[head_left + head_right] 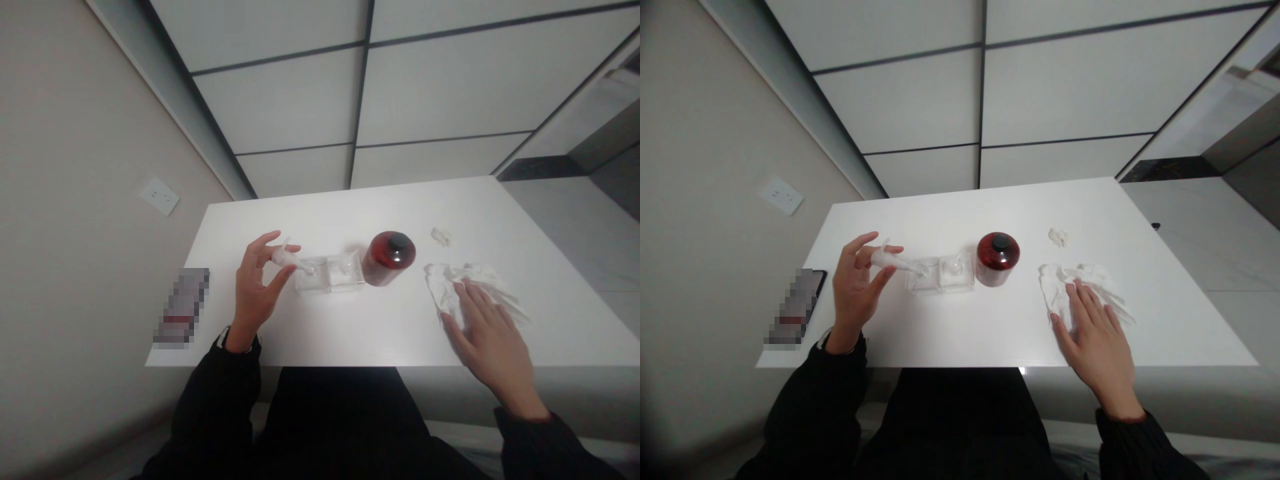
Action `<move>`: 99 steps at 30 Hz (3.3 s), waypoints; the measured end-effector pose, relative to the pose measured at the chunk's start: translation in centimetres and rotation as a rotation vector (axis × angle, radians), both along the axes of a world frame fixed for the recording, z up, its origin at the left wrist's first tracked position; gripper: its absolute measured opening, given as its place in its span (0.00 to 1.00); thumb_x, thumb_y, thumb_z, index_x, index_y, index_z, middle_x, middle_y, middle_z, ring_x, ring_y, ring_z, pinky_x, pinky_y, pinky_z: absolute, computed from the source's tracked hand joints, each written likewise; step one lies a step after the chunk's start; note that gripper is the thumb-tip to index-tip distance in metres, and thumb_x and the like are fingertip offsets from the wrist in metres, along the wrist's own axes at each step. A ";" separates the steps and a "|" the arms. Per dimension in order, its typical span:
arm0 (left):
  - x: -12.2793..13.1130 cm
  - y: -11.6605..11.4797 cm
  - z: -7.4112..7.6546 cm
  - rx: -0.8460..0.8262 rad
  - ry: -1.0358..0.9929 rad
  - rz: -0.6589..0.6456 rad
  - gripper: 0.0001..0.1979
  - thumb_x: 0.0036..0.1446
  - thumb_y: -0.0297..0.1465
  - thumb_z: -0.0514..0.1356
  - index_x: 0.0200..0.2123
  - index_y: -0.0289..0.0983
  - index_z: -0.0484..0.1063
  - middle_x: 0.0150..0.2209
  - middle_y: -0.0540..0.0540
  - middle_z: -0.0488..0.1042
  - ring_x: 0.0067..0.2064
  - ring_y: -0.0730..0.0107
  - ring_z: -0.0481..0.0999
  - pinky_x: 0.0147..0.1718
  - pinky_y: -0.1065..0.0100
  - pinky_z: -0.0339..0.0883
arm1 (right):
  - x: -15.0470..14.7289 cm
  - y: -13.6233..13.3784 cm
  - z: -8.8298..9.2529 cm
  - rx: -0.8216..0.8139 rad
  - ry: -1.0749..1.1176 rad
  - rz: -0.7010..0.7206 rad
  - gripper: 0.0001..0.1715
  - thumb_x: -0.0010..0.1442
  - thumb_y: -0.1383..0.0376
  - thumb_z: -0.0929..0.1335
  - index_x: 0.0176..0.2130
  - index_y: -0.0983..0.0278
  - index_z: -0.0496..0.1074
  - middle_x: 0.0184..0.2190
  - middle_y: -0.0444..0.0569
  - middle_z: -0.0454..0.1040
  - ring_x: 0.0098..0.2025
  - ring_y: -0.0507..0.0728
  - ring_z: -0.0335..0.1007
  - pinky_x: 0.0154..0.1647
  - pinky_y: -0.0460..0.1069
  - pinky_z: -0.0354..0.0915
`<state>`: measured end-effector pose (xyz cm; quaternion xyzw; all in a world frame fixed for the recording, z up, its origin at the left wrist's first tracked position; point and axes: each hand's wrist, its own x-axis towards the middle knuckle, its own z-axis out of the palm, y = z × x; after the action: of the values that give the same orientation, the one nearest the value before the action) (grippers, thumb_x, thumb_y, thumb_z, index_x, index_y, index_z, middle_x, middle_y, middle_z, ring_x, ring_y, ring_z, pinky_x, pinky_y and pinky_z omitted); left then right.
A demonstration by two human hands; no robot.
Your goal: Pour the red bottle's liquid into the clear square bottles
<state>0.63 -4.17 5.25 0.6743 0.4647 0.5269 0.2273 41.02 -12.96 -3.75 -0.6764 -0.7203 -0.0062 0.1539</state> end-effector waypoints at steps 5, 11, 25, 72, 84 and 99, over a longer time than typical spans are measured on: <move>0.0 0.0 -0.1 -0.007 0.014 -0.015 0.26 0.66 0.36 0.69 0.64 0.44 0.68 0.49 0.45 0.85 0.53 0.61 0.85 0.56 0.57 0.74 | 0.0 0.0 0.0 -0.019 0.006 -0.002 0.41 0.77 0.47 0.55 0.76 0.68 0.54 0.74 0.65 0.60 0.75 0.74 0.58 0.71 0.72 0.61; 0.3 0.0 0.2 0.025 0.018 -0.009 0.25 0.66 0.36 0.69 0.63 0.42 0.68 0.50 0.44 0.85 0.54 0.61 0.85 0.58 0.54 0.74 | 0.0 -0.1 -0.1 -0.004 0.019 -0.011 0.41 0.77 0.46 0.56 0.76 0.67 0.54 0.74 0.65 0.60 0.75 0.74 0.58 0.72 0.72 0.59; 0.0 0.7 -0.3 -0.022 -0.181 -0.067 0.28 0.60 0.39 0.74 0.60 0.44 0.69 0.48 0.47 0.82 0.53 0.60 0.86 0.53 0.61 0.80 | 0.2 0.0 -0.2 -0.017 0.025 -0.014 0.41 0.77 0.46 0.55 0.76 0.67 0.54 0.74 0.64 0.60 0.76 0.74 0.57 0.73 0.73 0.58; -2.2 5.7 -1.9 -0.260 -0.286 -0.042 0.27 0.58 0.39 0.73 0.58 0.42 0.72 0.50 0.44 0.82 0.45 0.69 0.81 0.44 0.70 0.75 | 0.5 0.0 -1.0 -0.004 -0.027 -0.001 0.41 0.77 0.48 0.55 0.77 0.66 0.51 0.75 0.63 0.60 0.76 0.73 0.58 0.72 0.71 0.61; -1.6 9.8 -7.0 -0.310 0.064 -0.022 0.22 0.60 0.36 0.65 0.57 0.40 0.73 0.49 0.44 0.79 0.53 0.59 0.79 0.59 0.56 0.70 | 0.5 0.1 -0.9 0.023 -0.051 0.018 0.40 0.78 0.48 0.54 0.77 0.66 0.51 0.74 0.64 0.61 0.75 0.74 0.60 0.70 0.71 0.63; -1.7 9.5 -8.1 -0.290 0.332 0.057 0.23 0.60 0.30 0.64 0.59 0.41 0.73 0.49 0.45 0.84 0.58 0.52 0.77 0.66 0.48 0.64 | 0.8 0.2 -1.8 0.075 -0.085 0.037 0.39 0.78 0.49 0.55 0.79 0.62 0.46 0.74 0.61 0.62 0.75 0.71 0.59 0.69 0.70 0.64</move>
<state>-1.03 5.30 -2.81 0.6985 0.5857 0.3426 0.2272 41.83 -12.81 -5.53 -0.6559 -0.7377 -0.0588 0.1484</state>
